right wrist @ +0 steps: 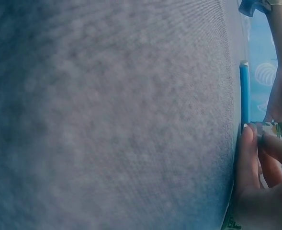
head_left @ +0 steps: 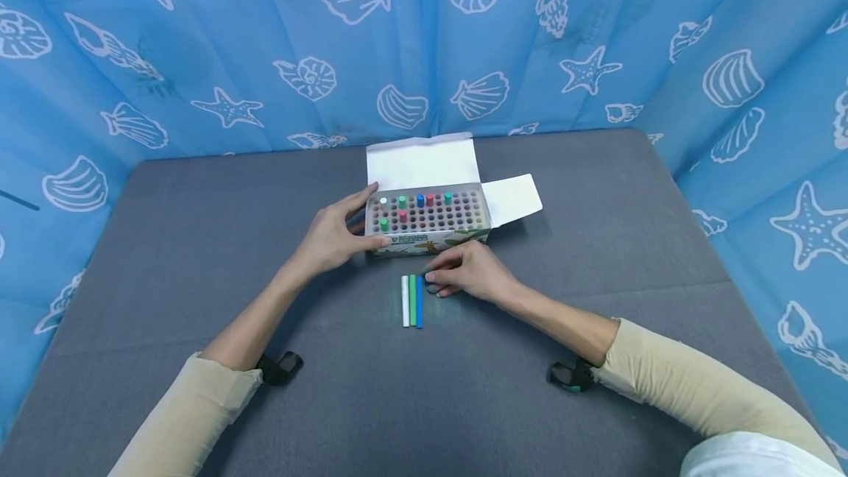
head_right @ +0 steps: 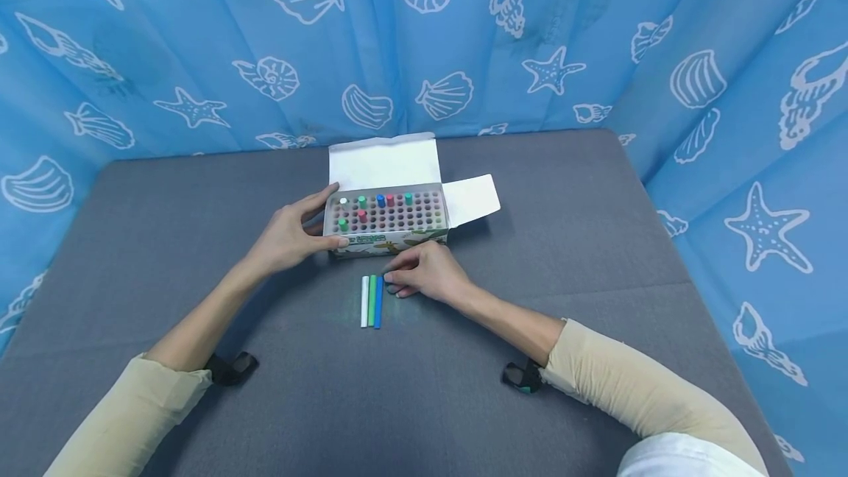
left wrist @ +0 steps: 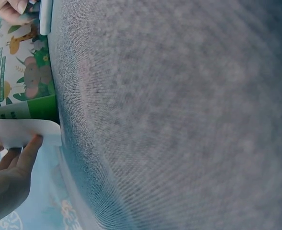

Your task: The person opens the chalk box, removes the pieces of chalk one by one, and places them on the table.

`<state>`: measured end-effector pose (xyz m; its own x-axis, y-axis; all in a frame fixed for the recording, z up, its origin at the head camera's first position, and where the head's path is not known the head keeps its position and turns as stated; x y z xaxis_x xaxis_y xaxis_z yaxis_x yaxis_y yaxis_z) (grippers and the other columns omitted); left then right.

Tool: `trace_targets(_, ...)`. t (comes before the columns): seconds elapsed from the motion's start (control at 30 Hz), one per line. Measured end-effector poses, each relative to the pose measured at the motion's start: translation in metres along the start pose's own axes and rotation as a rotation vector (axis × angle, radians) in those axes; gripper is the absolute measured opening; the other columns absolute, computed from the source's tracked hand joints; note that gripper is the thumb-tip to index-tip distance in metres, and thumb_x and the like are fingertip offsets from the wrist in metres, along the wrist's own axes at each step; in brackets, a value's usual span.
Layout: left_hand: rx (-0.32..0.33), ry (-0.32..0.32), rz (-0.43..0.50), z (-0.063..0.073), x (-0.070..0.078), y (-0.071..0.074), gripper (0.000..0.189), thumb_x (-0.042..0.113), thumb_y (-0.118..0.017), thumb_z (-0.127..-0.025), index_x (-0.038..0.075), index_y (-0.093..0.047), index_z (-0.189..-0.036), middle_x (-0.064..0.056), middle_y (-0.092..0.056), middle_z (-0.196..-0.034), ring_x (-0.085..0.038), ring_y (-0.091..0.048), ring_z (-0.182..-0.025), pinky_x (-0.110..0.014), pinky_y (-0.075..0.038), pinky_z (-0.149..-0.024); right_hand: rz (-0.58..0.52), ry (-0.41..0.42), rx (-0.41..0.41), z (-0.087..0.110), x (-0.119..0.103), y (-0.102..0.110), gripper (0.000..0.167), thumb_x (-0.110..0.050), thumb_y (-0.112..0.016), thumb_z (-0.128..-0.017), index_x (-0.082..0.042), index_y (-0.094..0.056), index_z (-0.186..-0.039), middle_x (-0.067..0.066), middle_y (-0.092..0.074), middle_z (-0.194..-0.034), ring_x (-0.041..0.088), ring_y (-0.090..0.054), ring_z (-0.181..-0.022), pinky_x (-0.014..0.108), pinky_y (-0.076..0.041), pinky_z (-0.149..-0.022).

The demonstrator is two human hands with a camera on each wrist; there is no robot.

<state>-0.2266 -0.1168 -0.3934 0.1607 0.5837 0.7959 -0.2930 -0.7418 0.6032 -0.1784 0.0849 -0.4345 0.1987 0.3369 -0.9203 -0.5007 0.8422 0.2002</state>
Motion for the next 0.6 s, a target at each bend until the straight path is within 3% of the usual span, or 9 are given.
trace_targets(0.6,-0.002,-0.008,0.025,0.0,0.0,0.0,0.089,0.023,-0.081,-0.085,0.024,-0.029,-0.157,-0.015,-0.027,-0.161,-0.034,-0.032,-0.144,-0.038,-0.052,-0.104,0.087,0.208,-0.031,0.008,-0.023,0.01,0.017,-0.01,-0.069,-0.095,-0.001,-0.074,-0.108,0.014,-0.073,-0.089,0.029,-0.072,-0.078,0.038,-0.064,-0.071)
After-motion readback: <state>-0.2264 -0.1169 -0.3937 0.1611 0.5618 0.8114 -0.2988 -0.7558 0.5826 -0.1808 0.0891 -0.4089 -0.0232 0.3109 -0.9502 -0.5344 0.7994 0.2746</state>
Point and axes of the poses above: each hand's wrist, its own z-axis away from the middle knuckle, its own y-axis out of the back of the hand, x = y × z, the point moved 8 cm from there along -z, towards the middle knuckle
